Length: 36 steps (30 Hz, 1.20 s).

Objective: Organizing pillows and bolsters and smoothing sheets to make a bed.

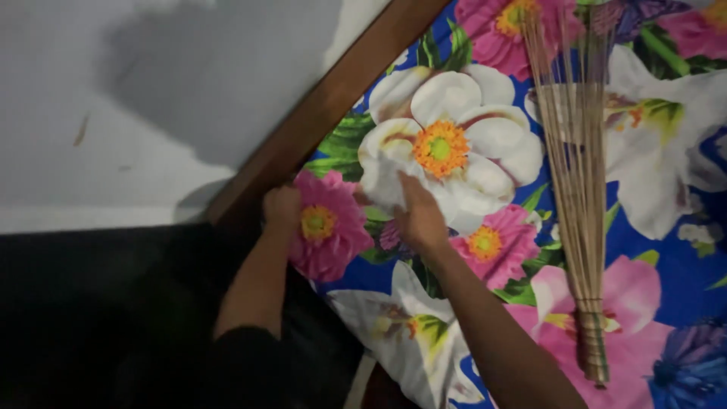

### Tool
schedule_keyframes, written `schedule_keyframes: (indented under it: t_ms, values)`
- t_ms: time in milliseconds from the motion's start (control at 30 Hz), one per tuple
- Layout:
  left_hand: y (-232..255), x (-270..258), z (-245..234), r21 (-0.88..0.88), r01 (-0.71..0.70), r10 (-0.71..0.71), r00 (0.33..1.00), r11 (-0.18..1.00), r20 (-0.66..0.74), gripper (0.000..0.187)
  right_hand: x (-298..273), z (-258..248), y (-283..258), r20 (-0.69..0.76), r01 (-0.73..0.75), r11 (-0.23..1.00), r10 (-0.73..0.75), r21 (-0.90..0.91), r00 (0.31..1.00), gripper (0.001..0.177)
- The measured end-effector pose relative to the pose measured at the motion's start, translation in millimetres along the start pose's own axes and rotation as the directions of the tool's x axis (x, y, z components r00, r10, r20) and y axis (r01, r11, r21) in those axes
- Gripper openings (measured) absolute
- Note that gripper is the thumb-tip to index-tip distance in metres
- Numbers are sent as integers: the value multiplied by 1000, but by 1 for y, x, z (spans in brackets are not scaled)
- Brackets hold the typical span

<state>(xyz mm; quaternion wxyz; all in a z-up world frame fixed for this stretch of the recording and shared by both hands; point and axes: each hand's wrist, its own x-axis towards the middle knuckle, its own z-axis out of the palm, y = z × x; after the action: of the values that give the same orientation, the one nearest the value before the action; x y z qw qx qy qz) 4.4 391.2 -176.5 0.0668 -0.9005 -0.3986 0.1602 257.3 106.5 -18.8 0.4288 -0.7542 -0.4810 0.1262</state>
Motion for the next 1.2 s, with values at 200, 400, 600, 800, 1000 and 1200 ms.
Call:
schedule_keyframes:
  t_ms: [200, 400, 600, 800, 1000, 1200]
  values:
    - [-10, -24, -29, -47, -51, 55, 995, 998, 86, 10, 42, 75, -23, 15, 82, 982, -86, 173, 996, 64]
    - [-6, -22, -4, 11, 27, -26, 996, 1000, -82, 9, 45, 156, -20, 212, 92, 993, -105, 68, 972, 64]
    - [-14, -28, -53, 55, -69, 76, 987, 996, -142, 6, 26, 313, 33, 185, 333, 918, -297, -217, 937, 68]
    - [-3, -62, -24, 45, -108, 116, 964, 993, -237, 11, 43, 200, -27, 317, 224, 972, -191, -69, 929, 73]
    - [-7, -81, -21, -125, -196, 210, 972, 973, 110, 29, -32, 89, -37, 271, 57, 998, -58, 12, 961, 42]
    - [-11, -81, -22, -59, -86, 98, 962, 995, 255, 22, -159, -9, -11, -102, -834, 548, 835, 60, 541, 44]
